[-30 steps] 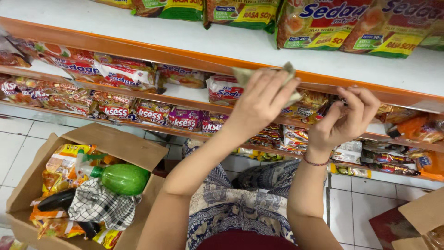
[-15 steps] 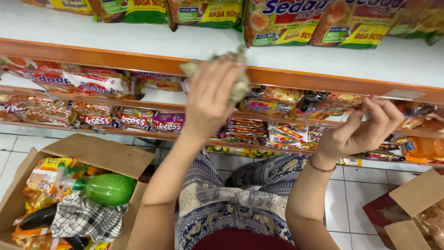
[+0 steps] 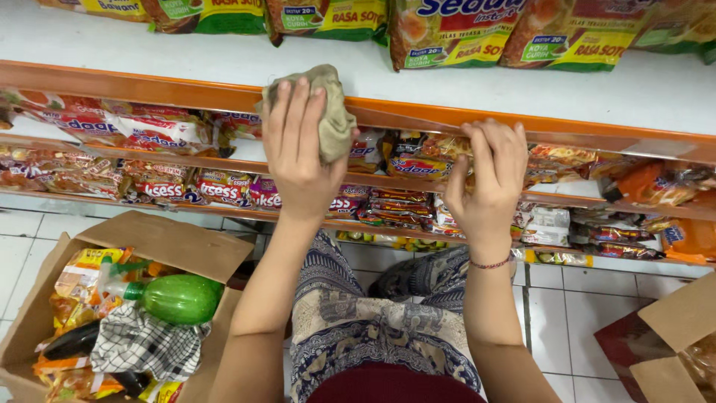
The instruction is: The person wipes down store shelves using a cloth, moving packages of instant noodles and other items into a cardboard box and back onto the shelves.
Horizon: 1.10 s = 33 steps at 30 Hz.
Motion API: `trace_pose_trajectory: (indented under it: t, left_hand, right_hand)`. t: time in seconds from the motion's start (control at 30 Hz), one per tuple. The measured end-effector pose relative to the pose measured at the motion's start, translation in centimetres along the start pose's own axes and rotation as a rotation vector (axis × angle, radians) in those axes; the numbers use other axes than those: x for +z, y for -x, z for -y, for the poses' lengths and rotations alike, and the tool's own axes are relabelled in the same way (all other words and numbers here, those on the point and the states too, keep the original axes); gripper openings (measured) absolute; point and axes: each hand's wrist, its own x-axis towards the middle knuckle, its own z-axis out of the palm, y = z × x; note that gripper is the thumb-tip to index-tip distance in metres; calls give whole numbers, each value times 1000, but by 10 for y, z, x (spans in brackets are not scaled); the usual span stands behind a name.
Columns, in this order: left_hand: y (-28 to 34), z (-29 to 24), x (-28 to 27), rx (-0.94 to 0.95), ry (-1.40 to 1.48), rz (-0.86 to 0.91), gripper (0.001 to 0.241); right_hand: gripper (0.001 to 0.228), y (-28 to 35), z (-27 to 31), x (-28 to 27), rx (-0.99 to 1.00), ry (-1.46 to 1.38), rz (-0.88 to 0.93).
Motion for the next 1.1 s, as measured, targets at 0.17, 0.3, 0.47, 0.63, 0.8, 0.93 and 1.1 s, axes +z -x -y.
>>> trace_pose_trajectory:
  t: [0.17,0.3,0.47,0.63,0.8,0.93,1.1]
  left_hand:
    - [-1,-27,-5,-93,-34,16,47]
    - [-9,-43,-2,-115,-116,6,45]
    - [-11,-67,13,-60,-24,49,44]
    - [-13,-85,33,50,294,104,46]
    - [-13,-44,25,8,196,13,41]
    - [-8,-37,17,-154,86,-117,39]
    - [-4,-83,45,93,440,148,54]
  right_hand:
    - [36,16,-6,13,-32,35,-90]
    - [35,19,-8,18,-30,27,-118]
    - [32,20,-6,22,-26,15,-158]
    - [33,15,-6,21,-24,-9,-149]
    - [34,14,-6,17,-17,3,-127]
    - [35,13,-5,16,-20,-3,-128]
    - [36,13,-7,19,-16,-61,-179]
